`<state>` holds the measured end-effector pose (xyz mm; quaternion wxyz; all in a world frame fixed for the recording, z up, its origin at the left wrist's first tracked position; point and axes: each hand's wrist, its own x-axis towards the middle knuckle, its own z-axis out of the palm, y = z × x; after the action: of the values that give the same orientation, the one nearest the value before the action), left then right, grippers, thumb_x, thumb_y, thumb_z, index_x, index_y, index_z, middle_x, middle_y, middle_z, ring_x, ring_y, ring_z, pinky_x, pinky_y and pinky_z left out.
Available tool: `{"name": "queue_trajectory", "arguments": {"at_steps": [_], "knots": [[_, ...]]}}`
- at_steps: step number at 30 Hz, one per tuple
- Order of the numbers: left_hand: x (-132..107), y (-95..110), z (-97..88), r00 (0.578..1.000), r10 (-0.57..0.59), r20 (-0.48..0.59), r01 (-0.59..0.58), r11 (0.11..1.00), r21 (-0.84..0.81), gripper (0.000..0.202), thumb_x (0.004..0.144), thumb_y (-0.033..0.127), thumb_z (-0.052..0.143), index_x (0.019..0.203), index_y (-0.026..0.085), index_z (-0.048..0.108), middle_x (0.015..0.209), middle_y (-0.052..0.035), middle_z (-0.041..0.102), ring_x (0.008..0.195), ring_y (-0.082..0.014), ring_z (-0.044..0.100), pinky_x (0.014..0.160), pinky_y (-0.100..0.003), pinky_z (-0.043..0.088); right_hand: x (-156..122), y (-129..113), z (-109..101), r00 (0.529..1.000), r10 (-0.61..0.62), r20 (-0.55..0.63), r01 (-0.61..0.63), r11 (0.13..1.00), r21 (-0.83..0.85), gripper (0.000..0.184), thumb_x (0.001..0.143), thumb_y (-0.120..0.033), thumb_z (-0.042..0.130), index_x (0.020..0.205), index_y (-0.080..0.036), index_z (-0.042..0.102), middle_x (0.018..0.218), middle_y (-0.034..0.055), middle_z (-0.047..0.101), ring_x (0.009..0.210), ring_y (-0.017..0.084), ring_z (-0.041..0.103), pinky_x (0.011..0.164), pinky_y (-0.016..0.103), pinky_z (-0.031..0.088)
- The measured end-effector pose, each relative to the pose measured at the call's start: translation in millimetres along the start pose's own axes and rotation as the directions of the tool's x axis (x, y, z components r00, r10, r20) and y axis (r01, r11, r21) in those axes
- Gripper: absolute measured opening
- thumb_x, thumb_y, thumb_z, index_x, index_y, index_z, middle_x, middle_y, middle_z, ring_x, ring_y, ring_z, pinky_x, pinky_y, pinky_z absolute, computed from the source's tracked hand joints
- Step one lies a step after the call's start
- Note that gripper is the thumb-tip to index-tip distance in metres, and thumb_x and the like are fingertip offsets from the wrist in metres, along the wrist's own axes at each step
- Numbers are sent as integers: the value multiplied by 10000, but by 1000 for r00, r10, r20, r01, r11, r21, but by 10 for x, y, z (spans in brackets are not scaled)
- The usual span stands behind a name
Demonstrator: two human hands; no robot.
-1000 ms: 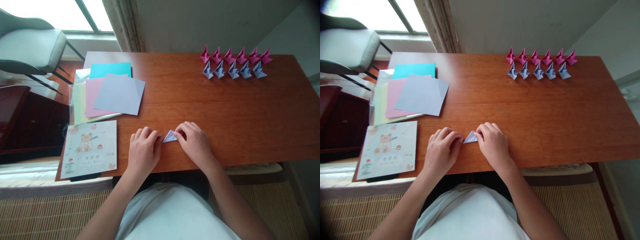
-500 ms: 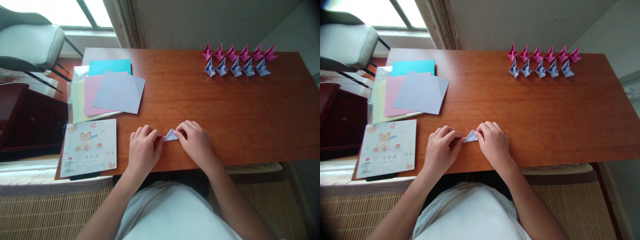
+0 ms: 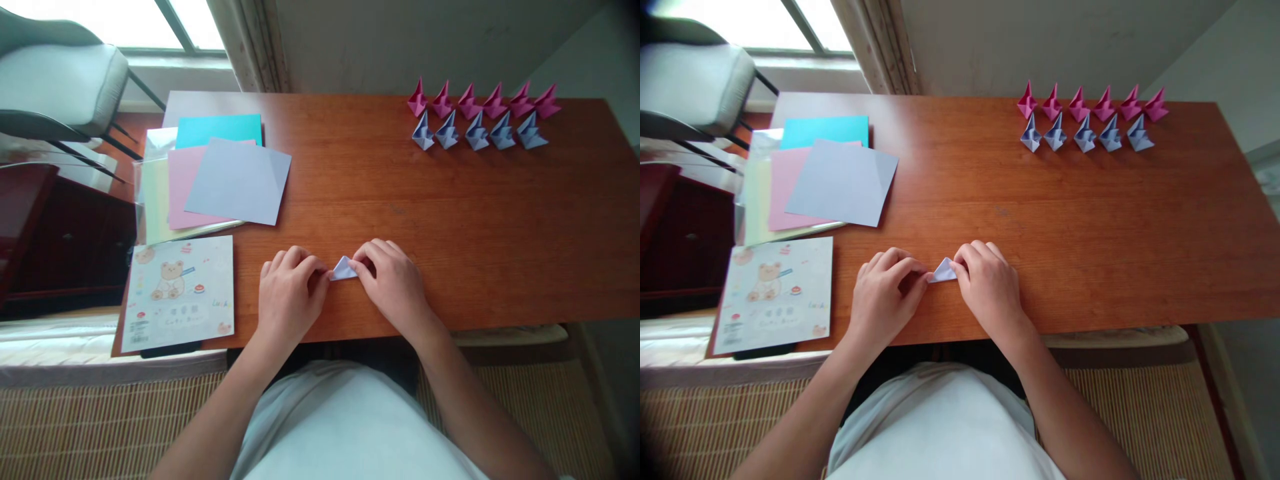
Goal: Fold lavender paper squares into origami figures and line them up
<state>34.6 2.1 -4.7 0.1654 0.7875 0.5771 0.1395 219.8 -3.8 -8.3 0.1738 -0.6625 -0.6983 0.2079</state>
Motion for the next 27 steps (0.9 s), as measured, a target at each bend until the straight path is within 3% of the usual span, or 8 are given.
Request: {"name": "queue_trajectory", "arguments": {"at_steps": [20, 24, 27], "knots": [[-39, -28, 99, 995, 59, -81, -51, 995, 91, 138, 956, 341, 629, 877, 245, 690, 972, -38, 676, 904, -240, 588, 769, -380, 367, -1, -23, -23, 1000, 14, 16, -14, 1000, -16, 186, 958, -266, 645, 796, -223, 565, 893, 0, 676, 908, 200, 592, 737, 299, 393], [-72, 14, 95, 981, 170, -95, -159, 980, 116, 139, 987, 249, 560, 1023, 228, 693, 1050, -63, 703, 951, -250, 603, 806, -401, 399, 4, -30, -20, 1000, 11, 20, -11, 1000, -16, 185, 961, -268, 637, 796, -224, 567, 893, 4, 679, 908, 203, 594, 737, 299, 394], [-172, 102, 71, 936, 330, -125, -313, 940, 139, 321, 965, 101, 502, 1242, 183, 643, 1206, -87, 707, 1081, -268, 600, 914, -426, 419, 6, -28, -20, 1000, 10, 19, -10, 1000, -23, 186, 962, -265, 630, 791, -223, 569, 886, 8, 679, 908, 206, 596, 731, 300, 395]]}}
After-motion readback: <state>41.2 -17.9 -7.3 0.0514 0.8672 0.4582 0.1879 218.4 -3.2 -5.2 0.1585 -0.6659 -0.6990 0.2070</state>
